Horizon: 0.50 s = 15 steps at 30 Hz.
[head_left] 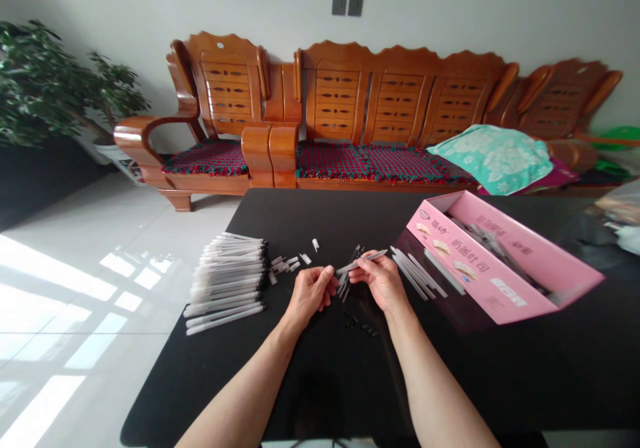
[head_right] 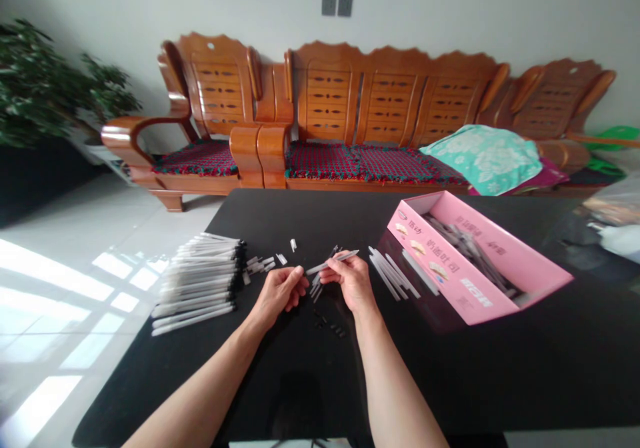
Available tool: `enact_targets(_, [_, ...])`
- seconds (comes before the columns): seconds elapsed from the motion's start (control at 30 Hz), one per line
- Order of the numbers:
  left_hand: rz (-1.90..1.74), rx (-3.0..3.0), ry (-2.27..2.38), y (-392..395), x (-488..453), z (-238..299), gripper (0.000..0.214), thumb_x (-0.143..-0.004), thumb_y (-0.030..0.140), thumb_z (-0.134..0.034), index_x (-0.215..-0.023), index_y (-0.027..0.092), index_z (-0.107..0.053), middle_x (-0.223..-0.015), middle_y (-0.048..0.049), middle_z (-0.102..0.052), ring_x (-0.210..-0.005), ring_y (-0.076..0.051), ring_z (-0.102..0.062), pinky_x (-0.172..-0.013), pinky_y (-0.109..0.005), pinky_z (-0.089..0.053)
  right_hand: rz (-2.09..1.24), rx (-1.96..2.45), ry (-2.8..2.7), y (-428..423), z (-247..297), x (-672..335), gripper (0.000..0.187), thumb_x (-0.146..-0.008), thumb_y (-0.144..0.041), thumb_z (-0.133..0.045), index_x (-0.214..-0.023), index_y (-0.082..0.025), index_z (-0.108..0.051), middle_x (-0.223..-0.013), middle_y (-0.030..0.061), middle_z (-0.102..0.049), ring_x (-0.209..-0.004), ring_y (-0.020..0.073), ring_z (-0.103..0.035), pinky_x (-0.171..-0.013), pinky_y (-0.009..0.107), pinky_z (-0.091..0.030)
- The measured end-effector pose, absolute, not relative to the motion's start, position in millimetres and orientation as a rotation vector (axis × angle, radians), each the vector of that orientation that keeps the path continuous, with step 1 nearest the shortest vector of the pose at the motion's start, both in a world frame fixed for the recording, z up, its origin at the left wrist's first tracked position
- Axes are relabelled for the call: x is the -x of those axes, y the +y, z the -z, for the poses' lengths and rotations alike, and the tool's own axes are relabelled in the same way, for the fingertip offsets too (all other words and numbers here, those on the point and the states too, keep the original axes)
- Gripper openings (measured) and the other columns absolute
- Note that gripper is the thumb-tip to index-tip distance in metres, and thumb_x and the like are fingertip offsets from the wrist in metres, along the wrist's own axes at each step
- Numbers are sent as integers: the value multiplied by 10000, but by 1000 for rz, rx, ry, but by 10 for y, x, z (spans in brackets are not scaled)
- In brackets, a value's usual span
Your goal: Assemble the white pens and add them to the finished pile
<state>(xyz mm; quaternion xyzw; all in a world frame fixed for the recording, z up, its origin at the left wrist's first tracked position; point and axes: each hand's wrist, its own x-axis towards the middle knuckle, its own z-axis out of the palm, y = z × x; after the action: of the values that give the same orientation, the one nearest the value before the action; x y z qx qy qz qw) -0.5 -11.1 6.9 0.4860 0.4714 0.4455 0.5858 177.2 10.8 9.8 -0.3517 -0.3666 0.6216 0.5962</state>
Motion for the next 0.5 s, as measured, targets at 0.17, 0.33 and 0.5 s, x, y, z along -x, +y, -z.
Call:
enact_targets(0.17, [-1147,-1126,1080,-108,8,-84,379,-686,472,-779,-758,135,-620,-526,27,-570,-384,-67,-485,-336,-151,-372,-1444,823,-852,106,-104,-1767,210,-694,-244,-832,-771,-145,-663,-682,48,-741,-549,191,-719,-496,256,-612])
enact_targets(0.33, [-1120,-1119,1070,-122,17,-92,472,-805,574,-627,-926,119,-648,-637,-16,-615,-404,-87,-518,-310,-169,-381,-1434,824,-833,110,-104,-1772,223,-683,-242,-839,-776,-144,-661,-672,48,-736,-546,194,-718,-491,258,-611])
enact_targets(0.5, [-1053,-1170,1043,-112,16,-50,433,-803,544,-645,-744,116,-627,-563,-10,-587,-372,-65,-478,-313,-151,-353,-1439,823,-851,113,-82,-1779,213,-700,-239,-827,-791,-147,-658,-682,47,-740,-553,189,-719,-497,254,-612])
